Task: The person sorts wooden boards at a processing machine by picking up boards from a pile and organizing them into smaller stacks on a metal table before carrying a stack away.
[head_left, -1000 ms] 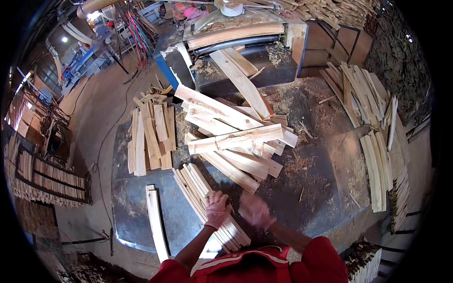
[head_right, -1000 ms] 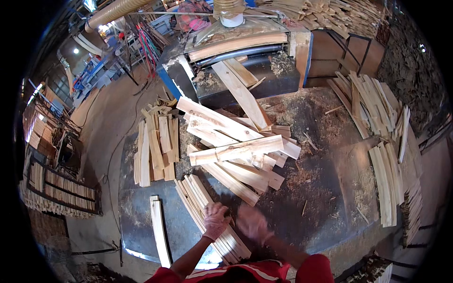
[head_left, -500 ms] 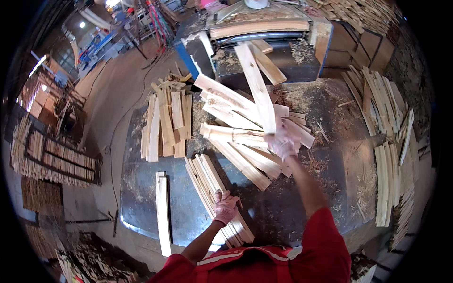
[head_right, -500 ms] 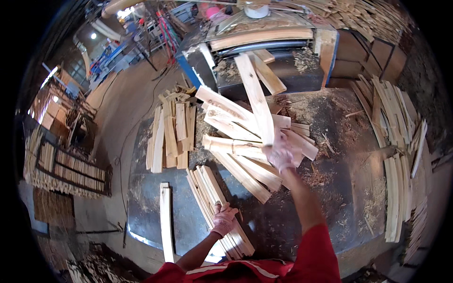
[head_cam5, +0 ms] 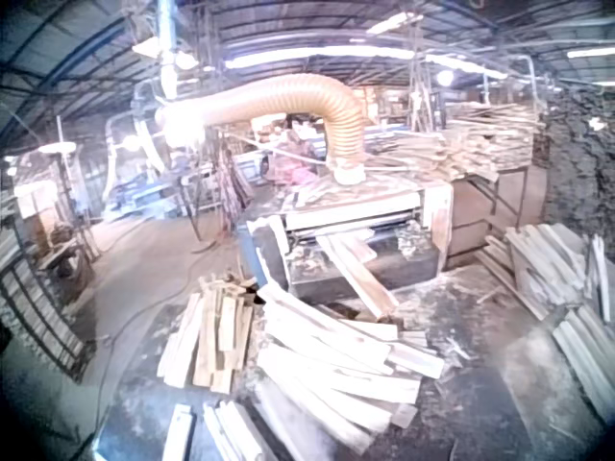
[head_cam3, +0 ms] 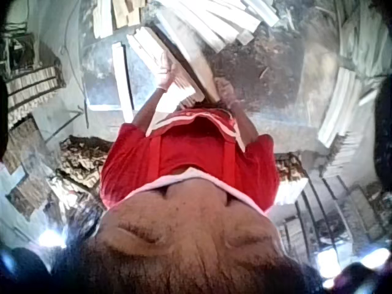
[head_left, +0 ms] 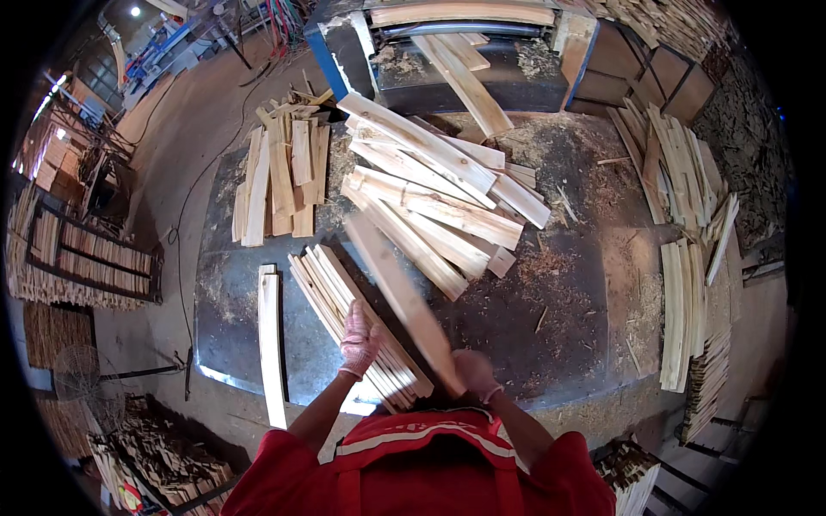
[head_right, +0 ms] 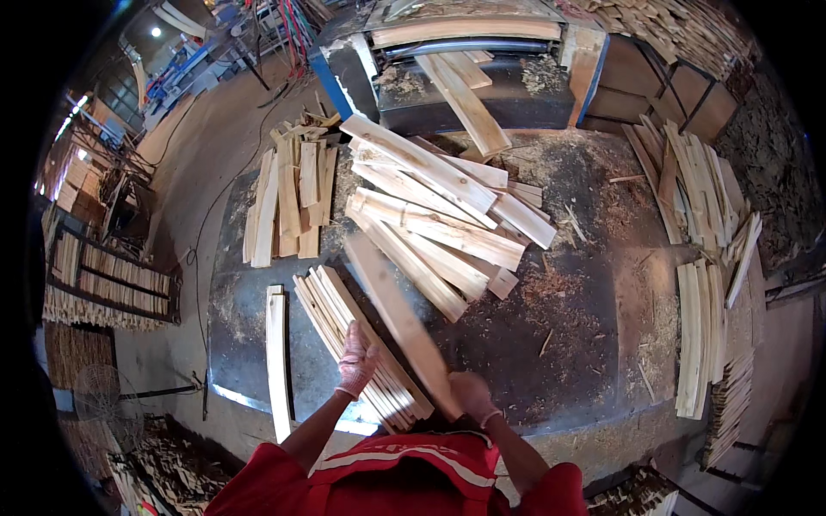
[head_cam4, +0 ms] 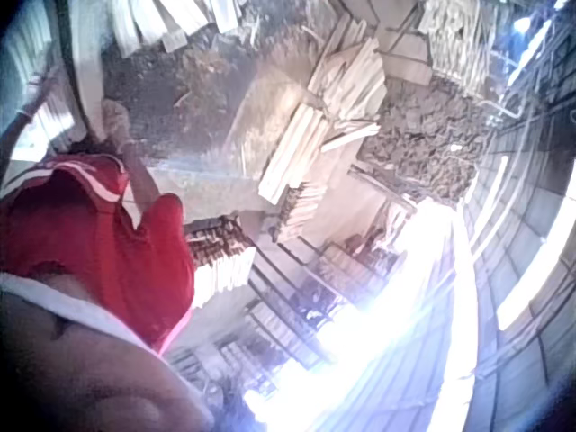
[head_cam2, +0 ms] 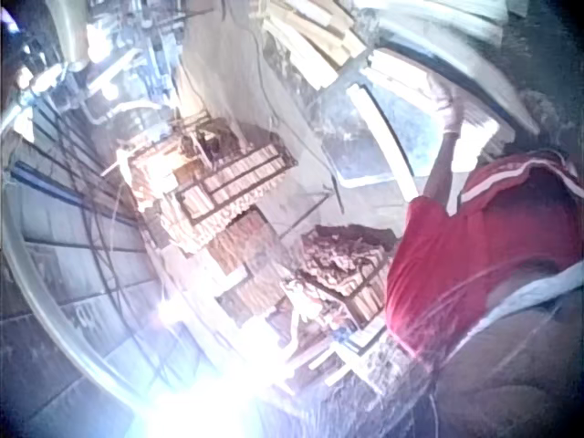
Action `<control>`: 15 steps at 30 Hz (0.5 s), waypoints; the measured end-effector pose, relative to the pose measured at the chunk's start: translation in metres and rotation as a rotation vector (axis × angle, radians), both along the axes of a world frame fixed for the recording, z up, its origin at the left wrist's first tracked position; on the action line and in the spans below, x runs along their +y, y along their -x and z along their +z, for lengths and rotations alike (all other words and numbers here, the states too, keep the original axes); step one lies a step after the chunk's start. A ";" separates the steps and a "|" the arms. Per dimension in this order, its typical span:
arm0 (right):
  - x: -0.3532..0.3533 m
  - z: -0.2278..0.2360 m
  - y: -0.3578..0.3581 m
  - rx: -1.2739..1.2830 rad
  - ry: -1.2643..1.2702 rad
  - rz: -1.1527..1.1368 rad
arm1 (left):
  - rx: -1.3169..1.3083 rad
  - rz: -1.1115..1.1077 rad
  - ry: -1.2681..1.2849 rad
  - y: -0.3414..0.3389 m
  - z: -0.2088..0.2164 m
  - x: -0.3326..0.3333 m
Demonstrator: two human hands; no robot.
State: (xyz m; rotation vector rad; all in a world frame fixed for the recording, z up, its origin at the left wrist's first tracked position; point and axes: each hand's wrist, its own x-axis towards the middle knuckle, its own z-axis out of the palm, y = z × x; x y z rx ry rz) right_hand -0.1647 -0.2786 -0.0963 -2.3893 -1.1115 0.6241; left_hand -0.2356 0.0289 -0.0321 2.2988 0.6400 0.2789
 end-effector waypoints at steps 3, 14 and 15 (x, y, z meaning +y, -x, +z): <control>0.019 -0.026 0.029 0.805 -0.265 -0.280 | 0.052 -0.098 -0.239 -0.022 0.022 -0.016; 0.075 0.129 -0.235 -1.034 -0.064 -0.387 | 0.719 -0.669 -0.481 -0.058 0.032 -0.012; 0.056 0.118 -0.256 -0.994 0.016 -0.357 | 0.642 -0.659 -0.453 -0.055 0.026 -0.010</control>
